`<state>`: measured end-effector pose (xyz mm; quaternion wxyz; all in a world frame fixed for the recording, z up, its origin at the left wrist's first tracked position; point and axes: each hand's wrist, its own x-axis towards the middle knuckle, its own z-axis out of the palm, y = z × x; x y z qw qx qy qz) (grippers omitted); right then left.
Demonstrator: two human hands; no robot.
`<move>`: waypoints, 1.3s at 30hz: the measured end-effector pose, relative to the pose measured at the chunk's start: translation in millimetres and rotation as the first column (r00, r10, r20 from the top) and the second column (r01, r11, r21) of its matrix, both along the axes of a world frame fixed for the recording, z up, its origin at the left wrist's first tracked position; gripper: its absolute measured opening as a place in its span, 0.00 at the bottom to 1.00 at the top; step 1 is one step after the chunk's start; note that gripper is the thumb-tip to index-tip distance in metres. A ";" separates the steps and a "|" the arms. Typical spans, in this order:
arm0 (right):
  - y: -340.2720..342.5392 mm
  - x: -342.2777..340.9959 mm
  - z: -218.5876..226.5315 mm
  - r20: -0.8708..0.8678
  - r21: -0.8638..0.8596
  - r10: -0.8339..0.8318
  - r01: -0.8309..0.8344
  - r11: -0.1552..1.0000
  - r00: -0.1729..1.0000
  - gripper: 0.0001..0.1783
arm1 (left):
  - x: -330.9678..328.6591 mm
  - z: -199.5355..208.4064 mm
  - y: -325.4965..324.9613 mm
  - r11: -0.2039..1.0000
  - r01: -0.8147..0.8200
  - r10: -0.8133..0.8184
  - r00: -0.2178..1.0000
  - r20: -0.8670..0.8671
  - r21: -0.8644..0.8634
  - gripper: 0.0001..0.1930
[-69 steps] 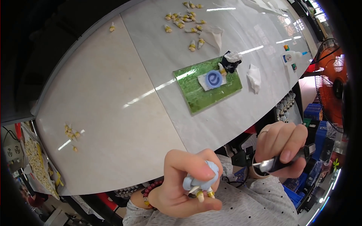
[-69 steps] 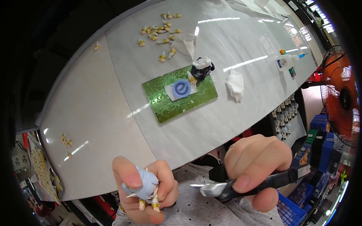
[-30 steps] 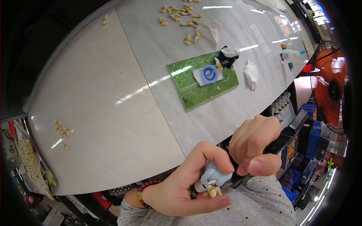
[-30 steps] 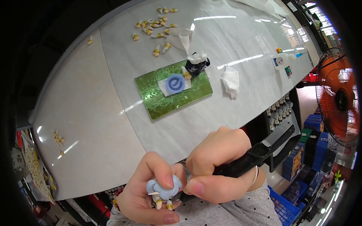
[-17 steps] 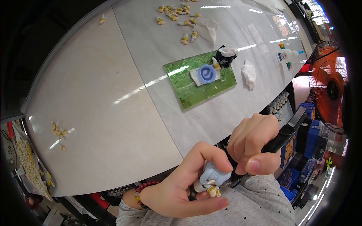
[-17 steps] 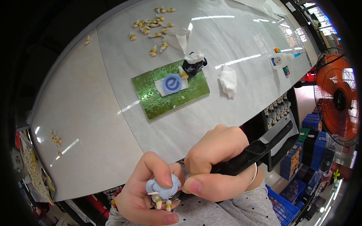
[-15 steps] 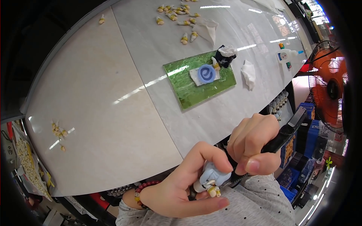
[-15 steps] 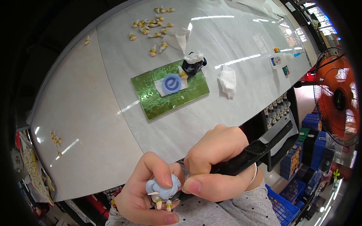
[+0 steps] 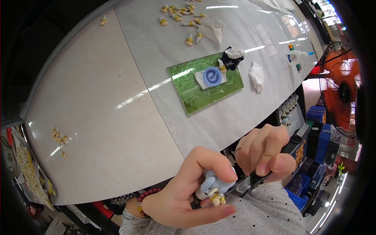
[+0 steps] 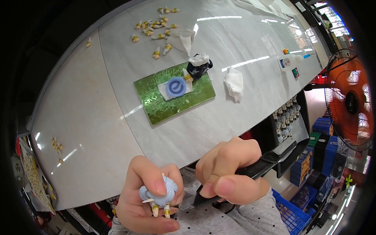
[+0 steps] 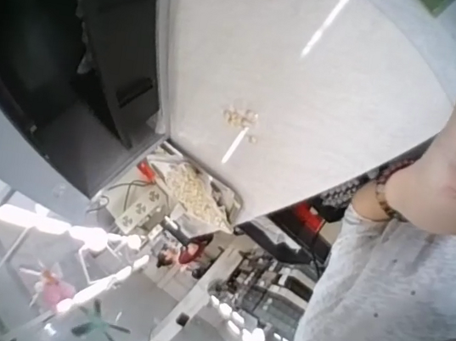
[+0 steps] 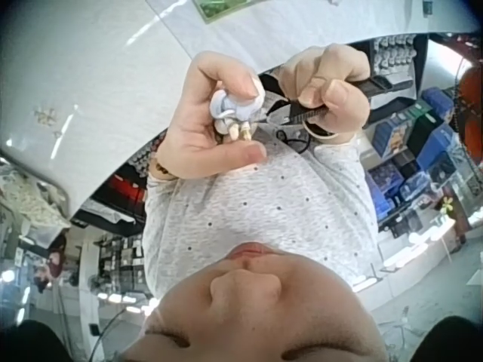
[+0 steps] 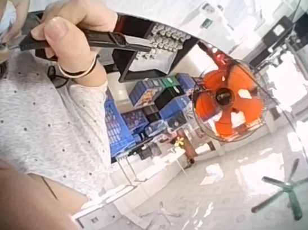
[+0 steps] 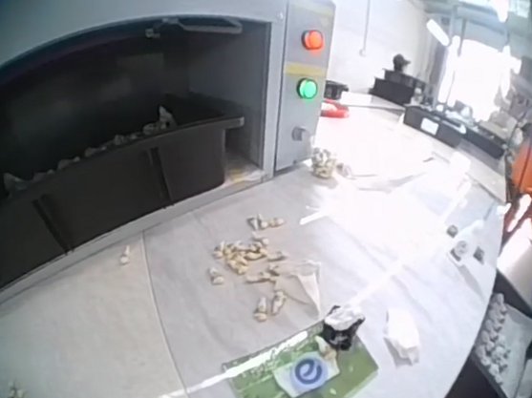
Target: Apply glue and assemble components of small anime figurines.
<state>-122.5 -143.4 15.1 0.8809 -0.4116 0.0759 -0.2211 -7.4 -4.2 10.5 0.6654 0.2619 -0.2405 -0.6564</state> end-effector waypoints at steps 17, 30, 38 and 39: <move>-5.4 2.8 7.6 -0.067 -0.150 0.078 -0.087 0.985 0.995 0.12 | 3.4 1.0 -2.9 0.987 0.158 -0.156 0.980 -0.120 0.010 0.22; -12.0 4.3 11.7 -0.123 -0.193 0.138 -0.160 0.968 0.983 0.12 | 7.4 1.0 -3.4 0.969 0.245 -0.230 0.946 -0.228 0.040 0.23; -14.0 4.8 11.0 -0.134 -0.220 0.168 -0.195 0.956 0.977 0.12 | 7.5 0.4 -2.5 0.965 0.255 -0.237 0.948 -0.214 0.058 0.23; -14.0 4.9 10.9 -0.133 -0.223 0.171 -0.198 0.954 0.976 0.13 | 7.3 0.3 -2.4 0.965 0.255 -0.237 0.948 -0.214 0.058 0.23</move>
